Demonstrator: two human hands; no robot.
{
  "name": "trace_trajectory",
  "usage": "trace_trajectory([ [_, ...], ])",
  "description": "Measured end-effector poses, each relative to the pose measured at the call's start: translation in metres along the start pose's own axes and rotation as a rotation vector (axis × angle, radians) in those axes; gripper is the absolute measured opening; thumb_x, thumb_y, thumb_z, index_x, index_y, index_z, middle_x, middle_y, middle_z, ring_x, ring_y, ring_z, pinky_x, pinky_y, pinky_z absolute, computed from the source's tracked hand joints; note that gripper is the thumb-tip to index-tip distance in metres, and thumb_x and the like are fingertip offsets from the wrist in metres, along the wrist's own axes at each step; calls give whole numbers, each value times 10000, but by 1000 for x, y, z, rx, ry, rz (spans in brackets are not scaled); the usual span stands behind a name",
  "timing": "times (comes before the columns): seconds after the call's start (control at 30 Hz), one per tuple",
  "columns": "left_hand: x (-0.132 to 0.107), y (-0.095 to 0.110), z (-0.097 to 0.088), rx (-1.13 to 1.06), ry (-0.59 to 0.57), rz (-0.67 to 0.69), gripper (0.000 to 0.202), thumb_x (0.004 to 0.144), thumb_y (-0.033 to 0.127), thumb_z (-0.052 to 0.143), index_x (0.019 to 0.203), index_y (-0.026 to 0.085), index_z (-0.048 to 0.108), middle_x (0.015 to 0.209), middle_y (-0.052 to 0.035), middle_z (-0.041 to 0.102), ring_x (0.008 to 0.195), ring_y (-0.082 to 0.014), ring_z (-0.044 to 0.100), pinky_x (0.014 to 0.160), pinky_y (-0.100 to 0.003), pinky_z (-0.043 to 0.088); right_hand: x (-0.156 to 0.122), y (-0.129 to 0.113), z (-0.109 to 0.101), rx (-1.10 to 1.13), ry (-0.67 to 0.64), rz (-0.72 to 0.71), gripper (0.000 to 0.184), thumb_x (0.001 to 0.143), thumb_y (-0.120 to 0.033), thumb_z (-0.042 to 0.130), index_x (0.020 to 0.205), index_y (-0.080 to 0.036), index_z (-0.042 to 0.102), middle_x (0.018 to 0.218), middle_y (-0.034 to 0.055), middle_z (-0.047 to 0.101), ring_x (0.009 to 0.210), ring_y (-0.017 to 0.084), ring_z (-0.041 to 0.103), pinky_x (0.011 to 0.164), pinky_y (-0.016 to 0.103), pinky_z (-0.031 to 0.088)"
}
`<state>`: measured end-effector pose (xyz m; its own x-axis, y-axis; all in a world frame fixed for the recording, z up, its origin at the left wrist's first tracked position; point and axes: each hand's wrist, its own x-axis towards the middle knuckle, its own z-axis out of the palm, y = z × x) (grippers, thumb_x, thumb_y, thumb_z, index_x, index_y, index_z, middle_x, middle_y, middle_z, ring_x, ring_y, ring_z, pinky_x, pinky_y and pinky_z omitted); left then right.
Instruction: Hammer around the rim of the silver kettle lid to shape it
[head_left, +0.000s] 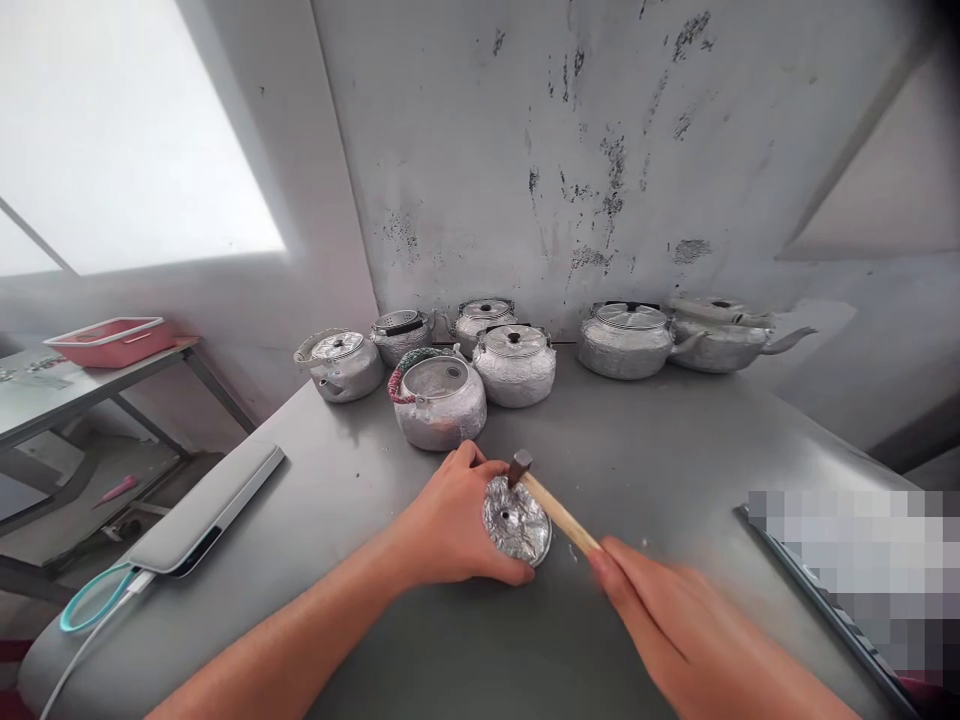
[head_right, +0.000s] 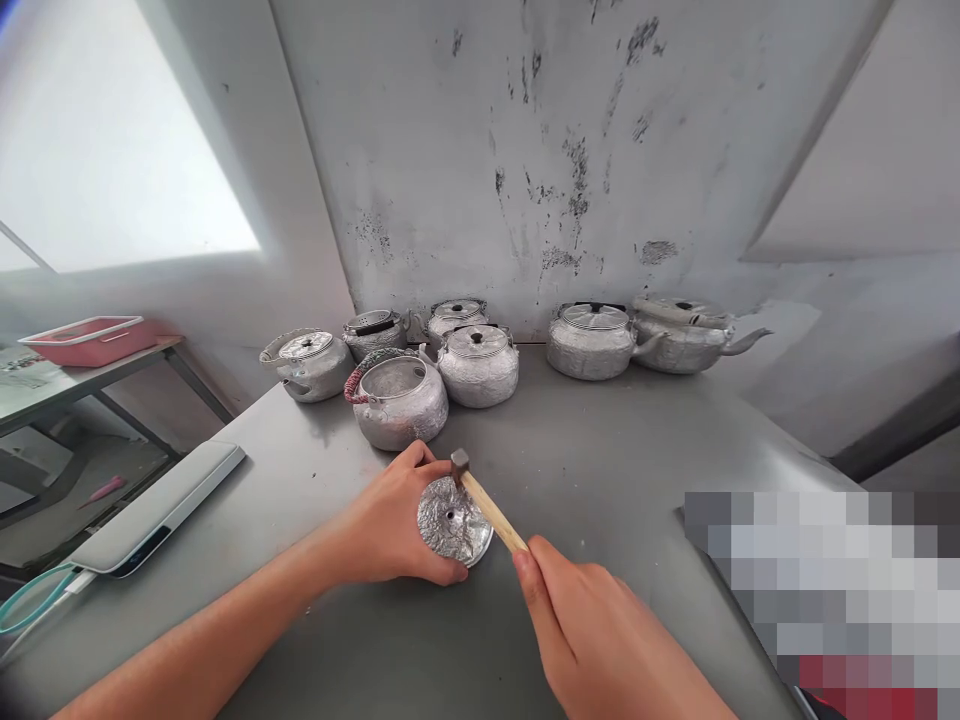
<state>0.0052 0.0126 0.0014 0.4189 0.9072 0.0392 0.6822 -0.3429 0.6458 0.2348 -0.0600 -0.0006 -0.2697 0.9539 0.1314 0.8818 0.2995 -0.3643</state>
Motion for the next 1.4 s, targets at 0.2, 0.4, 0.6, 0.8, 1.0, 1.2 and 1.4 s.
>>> trace_trajectory([
  [0.2,0,0,1,2,12,1,775,469,549,879,1148,250,656,1059,-34,470,968,-250,553,887,-378,524,1,1,1,-59,-26,-3,479,1043,-267,251,694,-285,577,530,16,648,418,198,608,413,315,378],
  [0.4,1,-2,3,-16,21,7,731,458,557,885,1090,259,669,1052,-33,471,972,-247,550,888,-378,533,1,9,6,-112,-24,-23,447,1042,-278,272,699,-283,558,459,-9,600,342,188,548,386,315,300],
  [0.6,0,-3,3,-7,15,-24,942,447,604,880,1289,278,610,1123,-50,472,1028,-277,556,920,-397,527,-3,20,6,-172,35,-120,412,1012,-272,239,884,-263,630,606,59,715,425,225,620,422,331,325],
  [0.8,0,-3,5,-5,27,-49,933,417,666,870,1222,258,635,1119,-51,473,1035,-277,559,914,-397,533,5,16,3,-175,-105,44,362,1036,-346,261,855,-288,570,508,0,659,417,235,627,440,320,251],
  [1.0,-1,-3,7,13,47,-41,991,441,718,840,1280,253,593,1187,-76,475,1121,-319,527,990,-454,497,11,17,7,-189,-220,218,333,1042,-450,232,882,-319,493,691,-13,722,655,314,709,541,322,244],
  [1.2,-4,-4,-4,21,-62,-21,994,511,671,840,1379,290,541,1205,-79,460,1156,-325,504,1005,-463,487,9,15,6,-188,-199,226,330,1047,-441,218,864,-318,464,665,-24,695,630,303,681,548,323,242],
  [1.4,-3,-1,5,65,3,-10,1014,469,770,803,1312,252,582,1172,-89,482,1154,-340,470,1026,-493,453,15,7,-2,-250,-181,250,353,1042,-417,252,872,-291,534,729,21,740,676,330,710,553,329,272],
])
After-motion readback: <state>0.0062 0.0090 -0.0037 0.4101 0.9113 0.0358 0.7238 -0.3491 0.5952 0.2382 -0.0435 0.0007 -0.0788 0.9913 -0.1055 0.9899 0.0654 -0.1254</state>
